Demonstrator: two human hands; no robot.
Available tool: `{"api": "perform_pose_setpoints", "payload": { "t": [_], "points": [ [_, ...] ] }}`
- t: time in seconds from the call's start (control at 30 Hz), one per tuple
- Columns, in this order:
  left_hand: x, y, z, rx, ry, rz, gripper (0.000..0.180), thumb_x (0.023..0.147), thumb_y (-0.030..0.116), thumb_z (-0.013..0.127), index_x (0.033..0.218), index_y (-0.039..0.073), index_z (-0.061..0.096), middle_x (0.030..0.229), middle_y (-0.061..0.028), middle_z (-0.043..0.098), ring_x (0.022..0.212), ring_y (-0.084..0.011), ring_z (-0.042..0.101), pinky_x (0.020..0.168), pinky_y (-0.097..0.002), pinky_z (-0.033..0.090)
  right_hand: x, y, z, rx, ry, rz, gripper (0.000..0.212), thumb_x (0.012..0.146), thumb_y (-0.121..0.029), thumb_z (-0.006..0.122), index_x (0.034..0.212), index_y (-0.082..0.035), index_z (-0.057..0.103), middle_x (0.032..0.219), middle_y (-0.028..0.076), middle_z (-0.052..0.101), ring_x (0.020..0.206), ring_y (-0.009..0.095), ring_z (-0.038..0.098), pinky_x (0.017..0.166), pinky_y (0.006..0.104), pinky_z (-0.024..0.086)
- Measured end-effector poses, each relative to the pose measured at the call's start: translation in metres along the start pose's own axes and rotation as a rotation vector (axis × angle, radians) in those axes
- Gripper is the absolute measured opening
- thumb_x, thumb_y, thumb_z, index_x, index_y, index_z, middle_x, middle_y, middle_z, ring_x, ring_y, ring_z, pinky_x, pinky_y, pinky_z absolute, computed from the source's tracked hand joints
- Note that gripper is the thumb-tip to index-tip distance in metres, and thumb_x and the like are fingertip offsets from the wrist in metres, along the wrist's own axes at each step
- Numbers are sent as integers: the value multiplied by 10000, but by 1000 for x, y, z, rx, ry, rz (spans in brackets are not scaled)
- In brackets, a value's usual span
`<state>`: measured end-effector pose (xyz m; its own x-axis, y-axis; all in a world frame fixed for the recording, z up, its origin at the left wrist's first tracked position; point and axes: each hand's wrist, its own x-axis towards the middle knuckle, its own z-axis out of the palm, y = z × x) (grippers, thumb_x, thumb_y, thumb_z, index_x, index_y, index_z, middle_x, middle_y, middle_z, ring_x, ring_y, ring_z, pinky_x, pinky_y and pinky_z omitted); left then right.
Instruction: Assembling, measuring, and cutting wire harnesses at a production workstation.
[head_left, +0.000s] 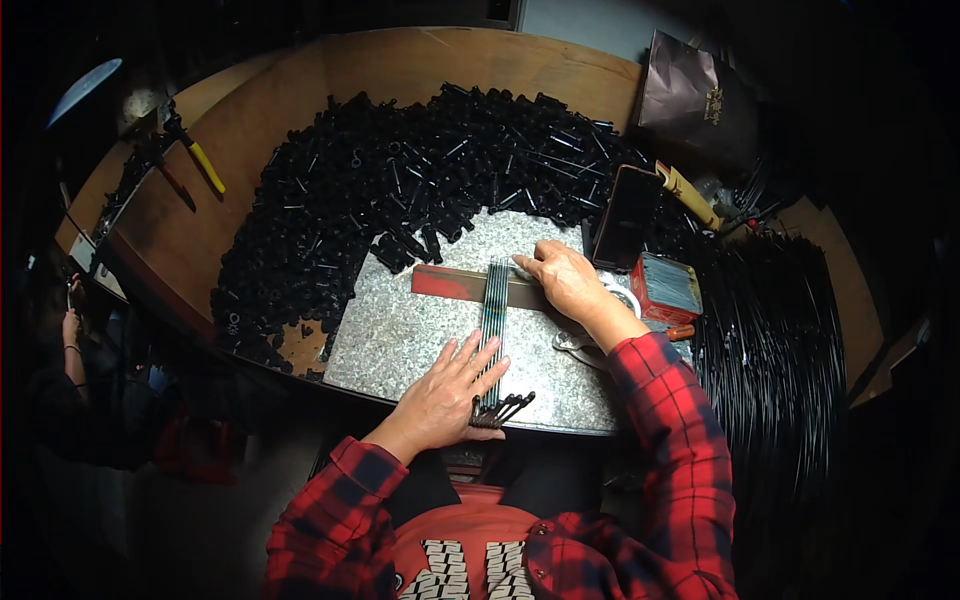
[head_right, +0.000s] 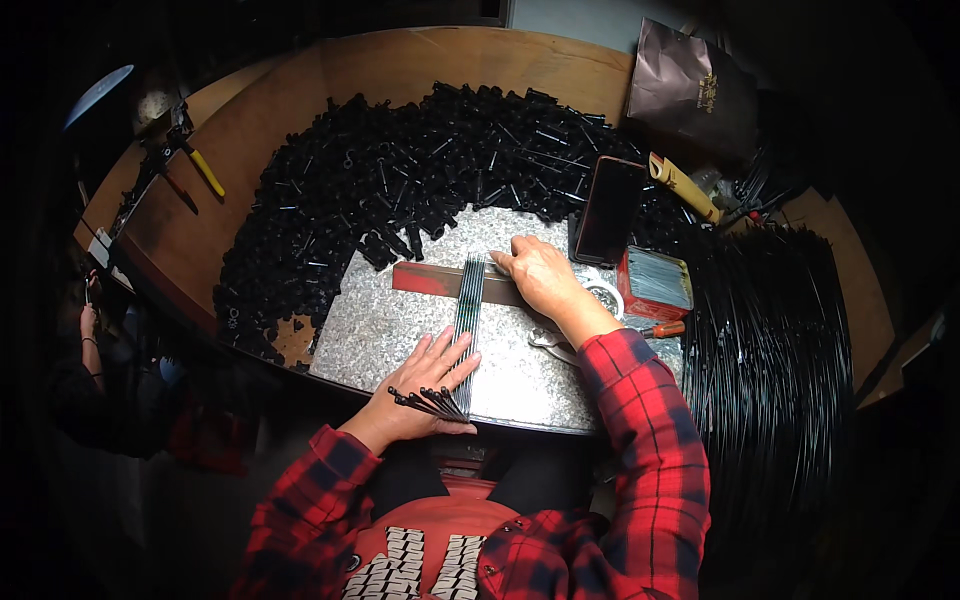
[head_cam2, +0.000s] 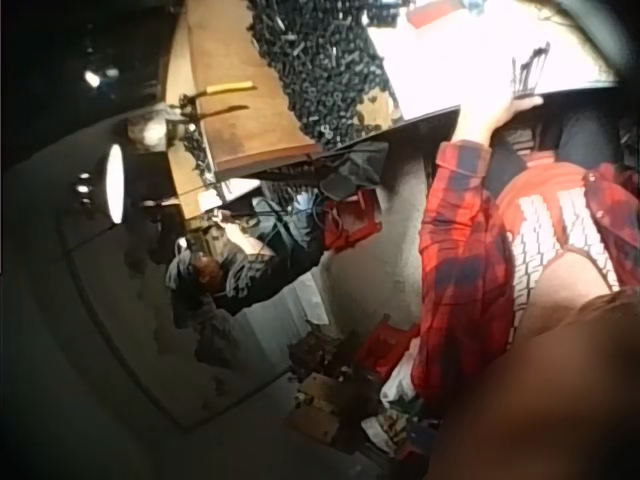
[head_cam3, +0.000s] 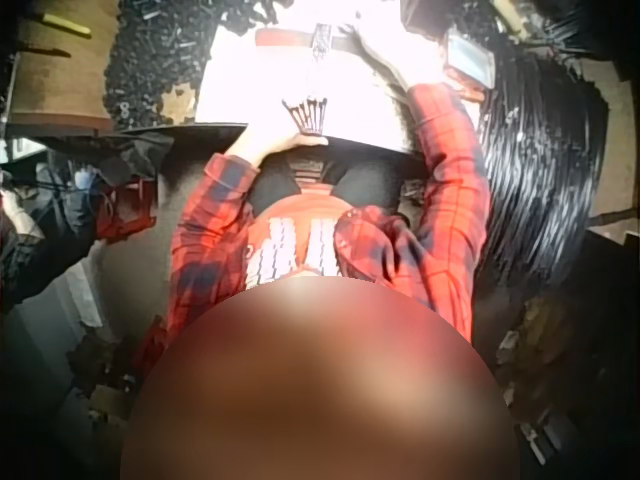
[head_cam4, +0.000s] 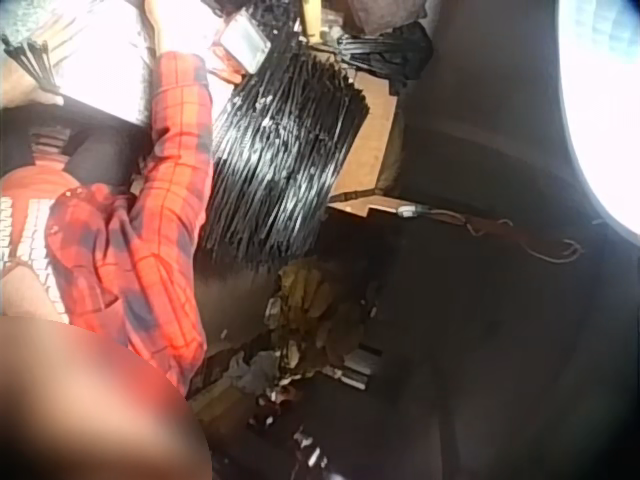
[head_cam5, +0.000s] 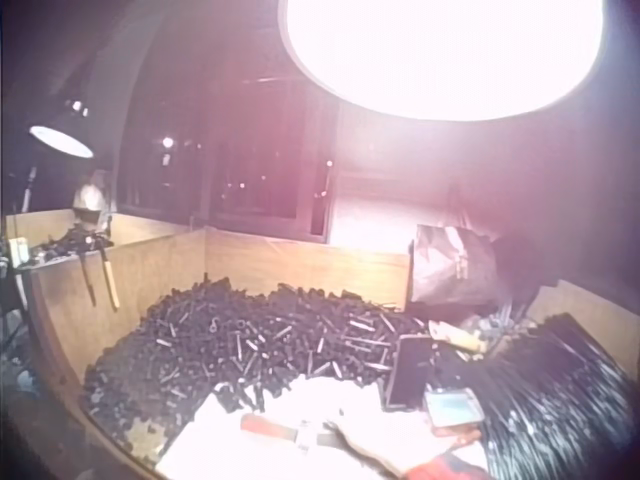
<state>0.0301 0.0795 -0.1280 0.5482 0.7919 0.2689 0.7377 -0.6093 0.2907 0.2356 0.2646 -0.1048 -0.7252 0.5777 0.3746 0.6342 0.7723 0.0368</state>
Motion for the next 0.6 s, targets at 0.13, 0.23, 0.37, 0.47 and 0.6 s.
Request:
{"api": "perform_pose_setpoints", "payload": {
  "t": [0.13,0.23,0.37,0.47,0.6],
  "points": [
    [1,0,0,-3,-4,-2,943,656,567,747,1390,87,399,1453,-200,336,1380,-389,251,1126,-509,218,2,2,4,-13,15,-18,334,830,-107,497,1121,-123,658,853,97,556,871,262,577,756,377,488],
    [1,0,0,-5,-4,-2,944,655,564,748,1390,84,399,1452,-202,337,1378,-392,255,1126,-507,216,5,-3,0,-2,9,-25,330,828,-105,498,1116,-111,659,852,96,553,873,258,573,758,374,489],
    [0,0,-1,-15,11,3,936,659,557,750,1387,82,403,1451,-207,337,1377,-396,256,1126,-506,215,7,-4,2,32,6,-9,326,822,-99,506,1110,-98,660,857,95,550,875,255,568,762,367,490],
    [0,0,-3,2,3,6,934,661,557,748,1387,80,404,1450,-212,335,1377,-398,254,1127,-502,215,8,-3,6,81,11,-12,322,814,-92,517,1104,-78,657,864,97,548,876,253,565,765,360,490],
    [1,1,-2,-3,6,9,934,659,558,747,1382,74,408,1451,-211,334,1373,-402,259,1127,-500,217,9,-4,8,148,91,-42,317,803,-56,522,1095,-48,645,906,113,564,899,275,570,781,359,490]
  ]
}}
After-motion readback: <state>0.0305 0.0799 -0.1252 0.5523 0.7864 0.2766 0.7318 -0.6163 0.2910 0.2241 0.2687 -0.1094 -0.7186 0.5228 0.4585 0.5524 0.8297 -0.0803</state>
